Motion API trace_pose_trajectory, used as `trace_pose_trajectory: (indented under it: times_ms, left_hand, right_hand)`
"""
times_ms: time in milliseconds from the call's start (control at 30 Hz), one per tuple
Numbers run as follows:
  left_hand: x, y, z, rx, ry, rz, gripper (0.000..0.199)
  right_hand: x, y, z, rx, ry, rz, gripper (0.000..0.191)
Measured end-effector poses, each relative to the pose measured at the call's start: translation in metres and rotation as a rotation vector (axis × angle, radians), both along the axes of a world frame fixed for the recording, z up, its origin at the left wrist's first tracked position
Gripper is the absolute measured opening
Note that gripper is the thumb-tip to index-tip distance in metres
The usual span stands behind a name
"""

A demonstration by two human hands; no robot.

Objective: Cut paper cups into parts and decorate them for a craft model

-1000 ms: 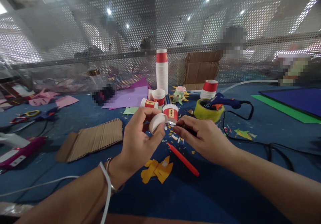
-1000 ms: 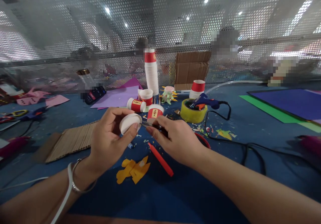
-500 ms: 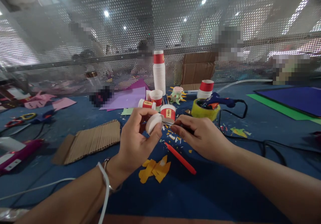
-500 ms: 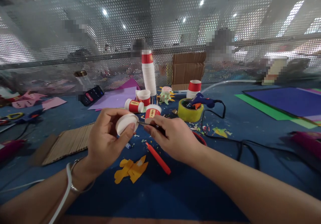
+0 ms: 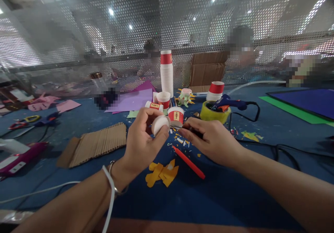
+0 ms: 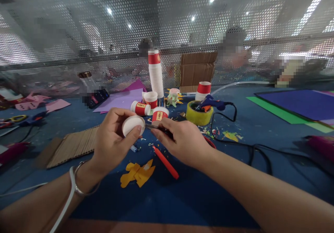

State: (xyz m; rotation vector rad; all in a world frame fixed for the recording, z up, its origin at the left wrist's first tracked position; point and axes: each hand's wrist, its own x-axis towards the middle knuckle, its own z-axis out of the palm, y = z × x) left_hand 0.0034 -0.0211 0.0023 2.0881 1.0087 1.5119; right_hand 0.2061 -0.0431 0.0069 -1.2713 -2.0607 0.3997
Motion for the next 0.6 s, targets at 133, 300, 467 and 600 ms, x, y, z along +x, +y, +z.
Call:
trace_pose_trajectory:
  times_ms: [133,300,467,600]
  left_hand:
    - [0.0001,0.0005,0.0002,-0.011,0.034,-0.003,0.023]
    - [0.001,0.0005,-0.0019,-0.017,0.063,-0.027,0.023]
    - [0.0023,-0.0014,-0.0013,-0.025,0.074,-0.038,0.023]
    - [0.0026,-0.0026,-0.0002,-0.034,0.074,-0.047,0.024]
  right_hand:
    - [0.0005,0.001,-0.0005,0.013,-0.013,-0.034,0.036]
    - [0.0004,0.0011,0.0007,0.006,-0.012,-0.032,0.036]
    - [-0.0002,-0.0001,0.0002,0.009,-0.005,-0.03,0.037]
    - [-0.0001,-0.0002,-0.0013,0.018,0.007,-0.023,0.037]
